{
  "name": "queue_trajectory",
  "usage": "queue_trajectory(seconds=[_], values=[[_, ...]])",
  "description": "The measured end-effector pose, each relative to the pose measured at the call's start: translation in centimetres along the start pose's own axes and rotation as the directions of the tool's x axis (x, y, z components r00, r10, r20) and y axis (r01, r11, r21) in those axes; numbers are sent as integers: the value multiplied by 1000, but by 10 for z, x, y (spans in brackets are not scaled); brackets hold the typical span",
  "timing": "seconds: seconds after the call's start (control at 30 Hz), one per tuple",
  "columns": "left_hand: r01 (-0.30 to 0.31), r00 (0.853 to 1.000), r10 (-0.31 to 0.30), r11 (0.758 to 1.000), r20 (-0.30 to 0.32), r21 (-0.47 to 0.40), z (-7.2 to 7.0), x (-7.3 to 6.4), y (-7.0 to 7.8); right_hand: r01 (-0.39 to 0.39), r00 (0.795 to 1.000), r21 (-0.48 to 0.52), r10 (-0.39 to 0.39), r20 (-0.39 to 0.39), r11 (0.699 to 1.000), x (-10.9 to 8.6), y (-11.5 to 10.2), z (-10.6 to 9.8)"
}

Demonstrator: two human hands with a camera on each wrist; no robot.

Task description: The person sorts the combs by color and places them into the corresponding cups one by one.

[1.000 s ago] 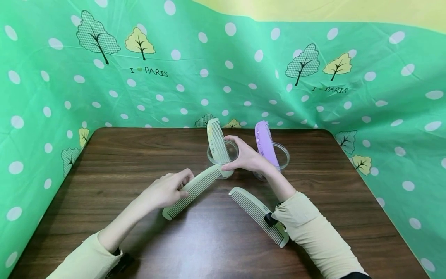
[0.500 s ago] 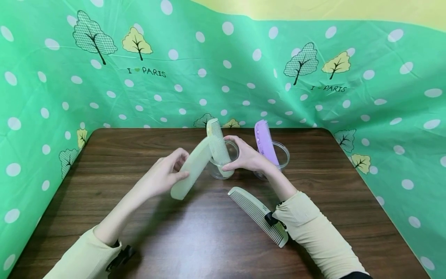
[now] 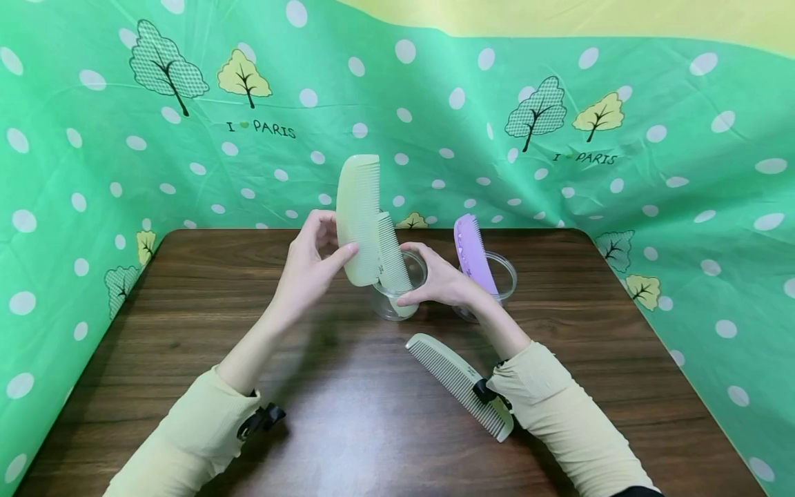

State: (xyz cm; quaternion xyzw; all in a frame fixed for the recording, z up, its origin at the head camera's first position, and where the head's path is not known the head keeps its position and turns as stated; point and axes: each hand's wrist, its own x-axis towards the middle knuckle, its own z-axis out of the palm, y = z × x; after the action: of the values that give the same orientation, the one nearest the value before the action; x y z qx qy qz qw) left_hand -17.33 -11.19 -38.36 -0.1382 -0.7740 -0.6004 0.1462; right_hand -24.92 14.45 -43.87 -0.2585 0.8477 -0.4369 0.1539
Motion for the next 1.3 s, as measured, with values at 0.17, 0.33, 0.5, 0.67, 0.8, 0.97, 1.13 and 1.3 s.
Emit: queue_trajectory(seconds=[0.17, 0.33, 0.5, 0.67, 0.8, 0.97, 1.13, 1.3], values=[[-10, 999, 7, 998, -53, -64, 15, 11, -5, -1, 1000, 1, 1, 0, 1000, -1, -1, 0], [-14, 996, 10, 999, -91, -45, 30, 18, -13, -2, 1000, 0, 2, 7, 1000, -1, -2, -1], [-5, 994, 5, 1000, -108, -5, 40, 21, -20, -1, 1000, -28, 1, 7, 1000, -2, 1, -3], [13, 996, -11, 1000, -92, 11, 48, 20, -28, -14, 1000, -28, 14, 9, 1000, -3, 3, -4], [26, 997, -25, 1000, -80, 10, 55, 19, -32, -23, 1000, -12, 23, 13, 1000, -4, 2, -4], [25, 998, -21, 998, -67, 49, 60, 18, -37, -26, 1000, -3, 26, 14, 1000, -4, 2, -5], [25, 999, -21, 993, -42, 112, 64, 17, -42, -41, 999, -21, 41, 18, 999, -5, 3, -6], [-1, 999, 7, 989, -36, 148, 67, 16, -44, -52, 998, -27, 52, 18, 998, -6, 4, -7]])
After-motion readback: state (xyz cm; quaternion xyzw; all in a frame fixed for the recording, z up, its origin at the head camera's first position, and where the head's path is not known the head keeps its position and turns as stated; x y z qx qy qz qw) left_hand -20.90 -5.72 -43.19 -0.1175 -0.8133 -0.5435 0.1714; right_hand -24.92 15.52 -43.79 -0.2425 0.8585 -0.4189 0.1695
